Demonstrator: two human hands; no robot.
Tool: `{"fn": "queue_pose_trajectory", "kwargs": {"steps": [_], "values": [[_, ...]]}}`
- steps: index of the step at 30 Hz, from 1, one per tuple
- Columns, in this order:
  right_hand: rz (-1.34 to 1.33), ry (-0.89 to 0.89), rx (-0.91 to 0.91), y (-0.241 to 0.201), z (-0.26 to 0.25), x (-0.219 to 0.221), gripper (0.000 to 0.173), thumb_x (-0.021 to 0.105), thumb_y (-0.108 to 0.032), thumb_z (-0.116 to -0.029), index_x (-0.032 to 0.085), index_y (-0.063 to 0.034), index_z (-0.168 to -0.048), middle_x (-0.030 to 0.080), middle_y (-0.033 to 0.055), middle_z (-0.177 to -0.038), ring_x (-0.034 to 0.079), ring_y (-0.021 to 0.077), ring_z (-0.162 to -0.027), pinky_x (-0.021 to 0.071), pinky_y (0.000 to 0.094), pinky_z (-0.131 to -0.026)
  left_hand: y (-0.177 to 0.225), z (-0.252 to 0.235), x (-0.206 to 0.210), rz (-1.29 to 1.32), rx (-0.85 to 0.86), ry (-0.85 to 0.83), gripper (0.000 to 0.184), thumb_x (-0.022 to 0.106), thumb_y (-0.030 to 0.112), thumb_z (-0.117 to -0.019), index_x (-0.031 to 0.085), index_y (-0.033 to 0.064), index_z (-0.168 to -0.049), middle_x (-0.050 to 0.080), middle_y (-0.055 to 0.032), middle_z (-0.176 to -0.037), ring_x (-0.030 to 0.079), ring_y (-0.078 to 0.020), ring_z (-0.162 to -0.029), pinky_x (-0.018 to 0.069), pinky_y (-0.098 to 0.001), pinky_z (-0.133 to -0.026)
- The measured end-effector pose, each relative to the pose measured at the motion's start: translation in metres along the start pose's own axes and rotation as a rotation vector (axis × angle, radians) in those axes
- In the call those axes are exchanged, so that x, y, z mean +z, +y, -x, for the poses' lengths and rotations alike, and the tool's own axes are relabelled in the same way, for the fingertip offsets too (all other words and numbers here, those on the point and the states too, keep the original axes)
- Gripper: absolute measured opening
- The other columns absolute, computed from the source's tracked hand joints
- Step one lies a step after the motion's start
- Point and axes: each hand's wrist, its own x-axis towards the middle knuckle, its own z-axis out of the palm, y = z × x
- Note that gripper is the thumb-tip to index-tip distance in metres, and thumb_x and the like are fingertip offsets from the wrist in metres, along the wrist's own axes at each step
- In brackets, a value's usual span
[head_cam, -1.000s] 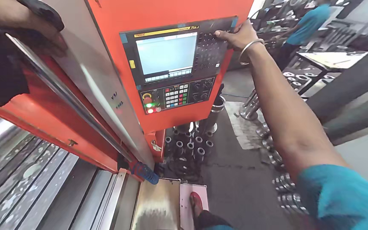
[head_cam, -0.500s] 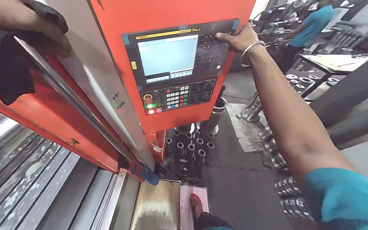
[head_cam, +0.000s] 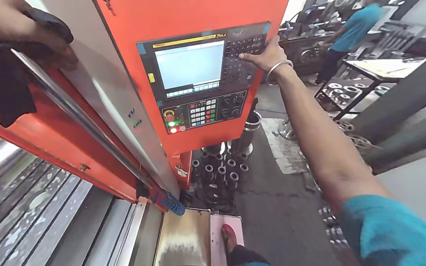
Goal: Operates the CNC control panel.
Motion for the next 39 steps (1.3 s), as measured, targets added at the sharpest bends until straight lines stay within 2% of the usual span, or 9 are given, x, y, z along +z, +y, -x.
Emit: {"fn": "queue_pose_trajectory", "kwargs": {"steps": [6, 12, 15, 20, 24, 26, 29, 31, 39], "values": [[0.007, 0.059, 0.054, -0.008, 0.014, 0.015, 0.139, 0.085, -0.076, -0.0587, 0.021, -0.0003, -0.157, 0.042, 0.0311, -0.152, 0.056, 0.0488, -0.127, 0.0470, 0.0687, -0.098, 0.012, 0.004, 0.002, -0.048, -0.071, 0.051, 0.012, 0.068, 0.019, -0.0915, 0.069, 0.0090, -0.097, 0.074, -0.0009, -0.084, 0.070, -0.0033, -0.075, 0.0584, -0.0232, -0.066], [0.008, 0.096, 0.124, -0.019, 0.018, 0.019, 0.141, 0.078, -0.084, -0.0597, 0.019, -0.0020, -0.159, 0.039, 0.0301, -0.154, 0.057, 0.0470, -0.126, 0.0482, 0.0654, -0.098, -0.028, -0.008, 0.015, -0.053, 0.127, 0.258, 0.018, 0.070, 0.028, -0.0857, 0.069, 0.0106, -0.088, 0.069, -0.0007, -0.075, 0.065, -0.0052, -0.065, 0.0521, -0.0263, -0.055], [0.015, 0.106, 0.157, -0.025, 0.019, 0.019, 0.143, 0.077, -0.085, -0.0581, 0.018, -0.0020, -0.159, 0.039, 0.0308, -0.154, 0.057, 0.0469, -0.126, 0.0482, 0.0652, -0.098, -0.037, -0.022, 0.009, -0.056, 0.014, 0.304, 0.023, 0.071, 0.033, -0.0841, 0.067, 0.0113, -0.091, 0.068, -0.0009, -0.077, 0.065, -0.0062, -0.068, 0.0547, -0.0300, -0.058], [-0.032, 0.060, 0.118, -0.014, 0.011, 0.010, 0.133, 0.079, -0.080, -0.0638, 0.024, -0.0038, -0.157, 0.048, 0.0284, -0.148, 0.056, 0.0445, -0.129, 0.0460, 0.0643, -0.102, -0.038, -0.058, 0.059, 0.169, -0.148, 0.884, 0.013, 0.050, 0.010, -0.0981, 0.057, -0.0012, -0.096, 0.053, -0.0021, -0.078, 0.052, -0.0013, -0.064, 0.0444, -0.0175, -0.057], [-0.249, -0.055, -0.043, 0.026, -0.013, -0.006, 0.068, 0.067, -0.059, -0.0930, 0.064, 0.0018, -0.122, 0.067, 0.0223, -0.115, 0.067, 0.0327, -0.102, 0.0521, 0.0559, -0.094, -0.066, -0.051, 0.026, 0.104, -0.070, 0.538, 0.018, 0.058, 0.024, -0.0917, 0.062, 0.0067, -0.095, 0.069, 0.0009, -0.082, 0.064, 0.0014, -0.067, 0.0518, -0.0185, -0.057], [-0.272, -0.099, -0.045, 0.032, -0.013, -0.014, 0.061, 0.058, -0.054, -0.1009, 0.066, 0.0038, -0.117, 0.065, 0.0227, -0.115, 0.064, 0.0307, -0.104, 0.0488, 0.0537, -0.097, -0.058, -0.042, 0.020, 0.136, -0.014, 0.413, 0.012, 0.058, 0.021, -0.0897, 0.063, 0.0096, -0.090, 0.073, 0.0017, -0.080, 0.068, 0.0004, -0.068, 0.0540, -0.0185, -0.057], [-0.283, -0.062, -0.028, 0.035, -0.019, -0.007, 0.060, 0.060, -0.055, -0.0996, 0.066, 0.0032, -0.115, 0.067, 0.0224, -0.113, 0.067, 0.0309, -0.103, 0.0513, 0.0539, -0.095, -0.026, -0.016, 0.014, 0.187, -0.033, 0.257, 0.011, 0.068, 0.013, -0.0914, 0.068, 0.0027, -0.095, 0.076, -0.0095, -0.084, 0.074, -0.0138, -0.074, 0.0615, -0.0302, -0.066], [-0.331, -0.053, 0.005, 0.035, -0.019, -0.003, 0.061, 0.063, -0.056, -0.0975, 0.066, 0.0023, -0.116, 0.068, 0.0209, -0.111, 0.069, 0.0293, -0.099, 0.0540, 0.0522, -0.092, -0.025, -0.015, 0.011, 0.166, -0.045, 0.196, 0.007, 0.064, 0.015, -0.0901, 0.064, 0.0092, -0.094, 0.076, -0.0030, -0.084, 0.073, -0.0074, -0.073, 0.0605, -0.0246, -0.064], [-0.201, -0.026, -0.040, 0.027, -0.010, 0.001, 0.070, 0.062, -0.064, -0.0938, 0.058, -0.0017, -0.127, 0.067, 0.0216, -0.116, 0.068, 0.0369, -0.105, 0.0516, 0.0608, -0.094, -0.053, -0.037, 0.021, -0.070, -0.001, 0.563, 0.025, 0.074, 0.011, -0.0844, 0.062, -0.0043, -0.100, 0.064, -0.0160, -0.087, 0.064, -0.0187, -0.076, 0.0535, -0.0360, -0.065]]}}
